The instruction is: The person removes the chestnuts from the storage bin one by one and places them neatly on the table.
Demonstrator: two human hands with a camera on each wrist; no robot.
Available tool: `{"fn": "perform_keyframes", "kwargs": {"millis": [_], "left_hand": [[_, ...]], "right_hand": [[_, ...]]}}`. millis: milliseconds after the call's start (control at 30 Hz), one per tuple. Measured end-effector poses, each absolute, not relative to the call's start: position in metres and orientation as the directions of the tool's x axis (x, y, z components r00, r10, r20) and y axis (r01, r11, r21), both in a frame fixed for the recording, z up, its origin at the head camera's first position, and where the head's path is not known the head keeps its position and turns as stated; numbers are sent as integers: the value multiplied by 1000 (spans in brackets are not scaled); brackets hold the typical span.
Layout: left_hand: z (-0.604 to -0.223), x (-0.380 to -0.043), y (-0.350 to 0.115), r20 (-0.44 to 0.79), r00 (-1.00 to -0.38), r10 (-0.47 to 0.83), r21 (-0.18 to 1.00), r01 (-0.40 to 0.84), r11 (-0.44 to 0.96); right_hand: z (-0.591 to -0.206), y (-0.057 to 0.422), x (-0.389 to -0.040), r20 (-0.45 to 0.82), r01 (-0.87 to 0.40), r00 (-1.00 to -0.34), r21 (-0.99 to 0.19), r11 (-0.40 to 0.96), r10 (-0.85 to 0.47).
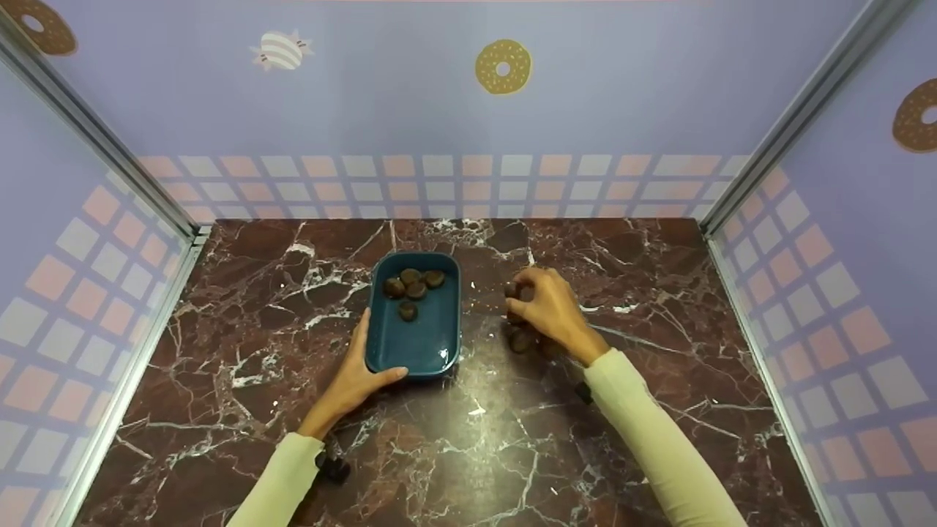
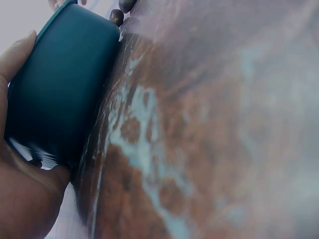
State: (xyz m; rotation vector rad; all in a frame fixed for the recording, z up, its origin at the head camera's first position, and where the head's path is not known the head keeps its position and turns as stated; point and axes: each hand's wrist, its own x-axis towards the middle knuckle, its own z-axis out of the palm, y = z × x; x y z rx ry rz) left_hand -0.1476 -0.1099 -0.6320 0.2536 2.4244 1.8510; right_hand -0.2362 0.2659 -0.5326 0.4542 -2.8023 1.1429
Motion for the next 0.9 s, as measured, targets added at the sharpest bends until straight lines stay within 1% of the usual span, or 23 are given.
{"fn": "perform_keyframes", "kwargs": {"millis": [400, 700, 900], "left_hand": [[-634, -149, -110, 48, -983, 175, 962, 92, 255], [-633, -147, -110, 37, -983, 180, 960, 84, 265], [-632, -147, -110, 21, -984, 176, 962, 68, 265]], "right_hand": [[-554, 303, -224, 173, -232, -973, -734, 638, -155], [-578, 325, -210, 143, -169, -985, -727, 665, -94], [-585, 337, -201, 99, -106, -994, -736, 668, -50]]}}
